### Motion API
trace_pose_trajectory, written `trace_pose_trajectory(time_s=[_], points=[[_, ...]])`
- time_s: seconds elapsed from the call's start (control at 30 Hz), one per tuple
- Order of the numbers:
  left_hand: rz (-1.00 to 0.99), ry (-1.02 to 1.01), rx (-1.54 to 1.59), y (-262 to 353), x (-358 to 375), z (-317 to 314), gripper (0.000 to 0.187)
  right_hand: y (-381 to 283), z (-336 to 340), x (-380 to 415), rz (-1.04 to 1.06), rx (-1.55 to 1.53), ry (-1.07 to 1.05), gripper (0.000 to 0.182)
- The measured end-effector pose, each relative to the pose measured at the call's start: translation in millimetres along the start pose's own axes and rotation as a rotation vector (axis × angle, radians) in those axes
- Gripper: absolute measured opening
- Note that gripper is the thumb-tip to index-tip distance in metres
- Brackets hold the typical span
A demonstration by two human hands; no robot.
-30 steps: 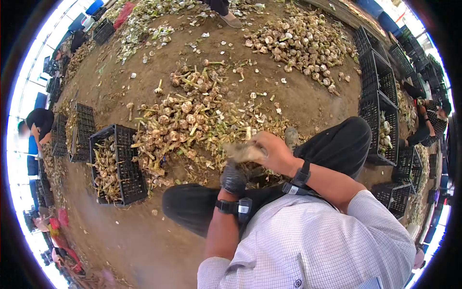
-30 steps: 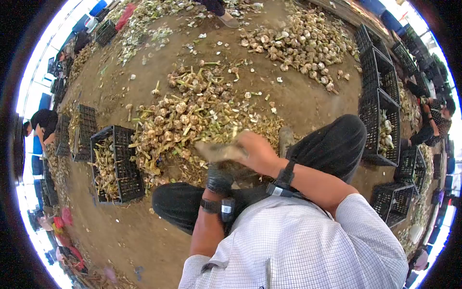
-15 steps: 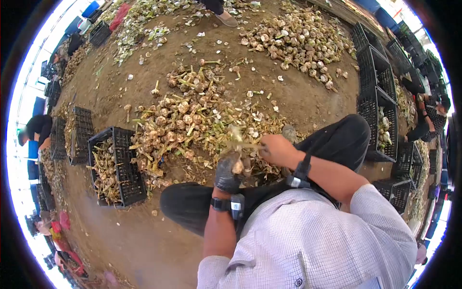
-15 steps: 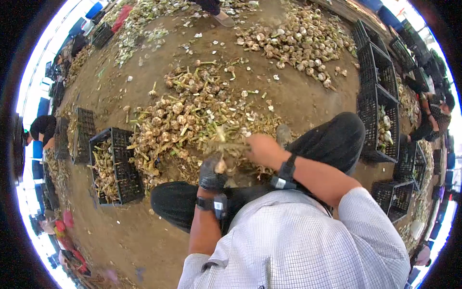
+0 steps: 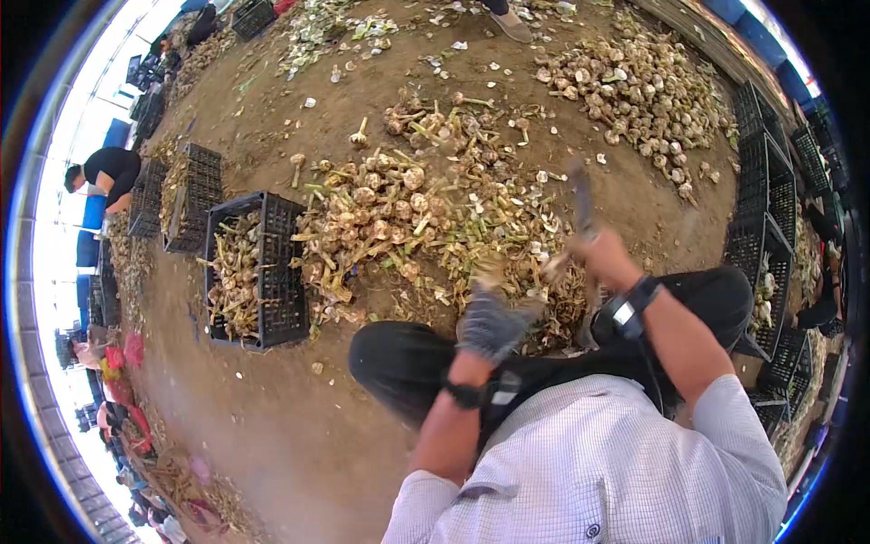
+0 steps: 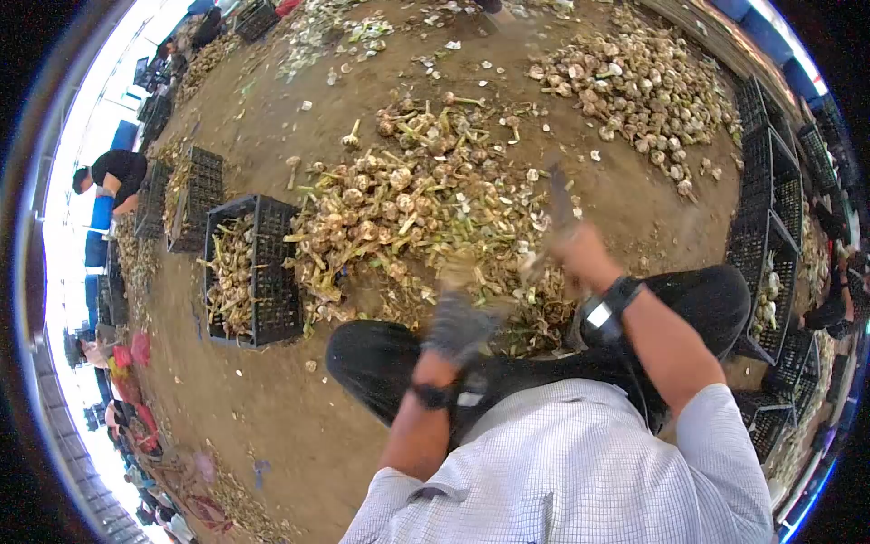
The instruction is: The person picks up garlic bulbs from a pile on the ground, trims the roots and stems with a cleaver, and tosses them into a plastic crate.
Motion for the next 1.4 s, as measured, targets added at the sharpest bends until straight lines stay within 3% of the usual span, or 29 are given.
trace_pose_trajectory(time_s=[0.03,0.07,0.1,0.13,0.17,0.27,0.37,0.43,0.53,0.6,0.67,0.73,0.83,0.97,1.03,1.1,1.2,1.3,1.37,1.4], points=[[-0.24,0.189,-0.127,-6,25,24,0.07,-22,38,-5,-0.227,-0.024,0.155,0.027],[-0.436,0.39,-0.405,-22,54,49,0.051,-14,81,-24,-0.214,-0.074,0.272,0.027],[-0.455,0.597,-0.814,-47,76,77,0.033,-18,126,-35,-0.211,-0.074,0.423,0.027],[-0.311,0.657,-1.068,-71,79,108,0.02,-27,163,-41,-0.215,-0.014,0.558,0.027],[-0.298,0.828,-0.876,-105,57,142,0.022,-36,194,-42,-0.248,0.054,0.678,0.027],[-0.093,0.921,-0.161,-216,-66,230,0.035,-43,214,-30,-0.41,0.131,0.804,0.028],[0.068,0.736,-0.284,-282,-174,249,0.05,-15,161,-19,-0.236,-0.083,0.776,0.025],[0.141,0.518,-0.431,-311,-229,231,0.06,-14,120,-2,-0.419,0.01,0.615,0.021],[0.383,0.124,-0.629,-287,-236,193,0.071,19,71,16,-0.345,0.022,0.409,0.021],[0.381,0.093,-0.791,-210,-195,185,0.071,26,49,28,-0.344,0.12,0.322,0.025],[0.25,0.21,-0.927,-199,-190,177,0.067,21,33,40,-0.331,0.306,0.26,0.031],[0.183,0.301,-0.888,-217,-189,171,0.064,26,22,48,-0.278,0.269,0.253,0.034],[0.074,0.429,-0.505,-253,-177,165,0.06,44,13,49,-0.289,0.332,0.16,0.035],[-0.174,0.5,0.385,-273,-135,185,0.055,25,2,45,-0.309,0.193,0.003,0.035],[-0.308,0.463,0.67,-248,-83,203,0.052,-2,-11,40,-0.285,0.023,-0.03,0.034],[-0.438,0.392,0.725,-206,-33,205,0.049,-22,-27,34,-0.22,-0.189,-0.03,0.036],[-0.599,0.238,0.594,-135,2,172,0.046,-72,-39,37,-0.172,-0.399,-0.093,0.038],[-0.657,0.08,0.249,-65,11,104,0.042,-126,-42,59,-0.095,-0.76,-0.131,0.039],[-0.539,0.065,-0.026,10,53,61,0.038,-101,-41,57,-0.037,-0.7,-0.151,0.036],[-0.568,0.086,-0.088,13,51,48,0.04,-94,-39,58,-0.029,-0.744,-0.135,0.035]])
Point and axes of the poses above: each hand's wrist, its own x-axis away from the middle knuckle, its own z-axis out of the back of the hand, y = z × x, the point moved 3 cm from there along -x, towards the middle knuckle, and after that the axes turned 7 degrees about -y, right-handed, at the moved point
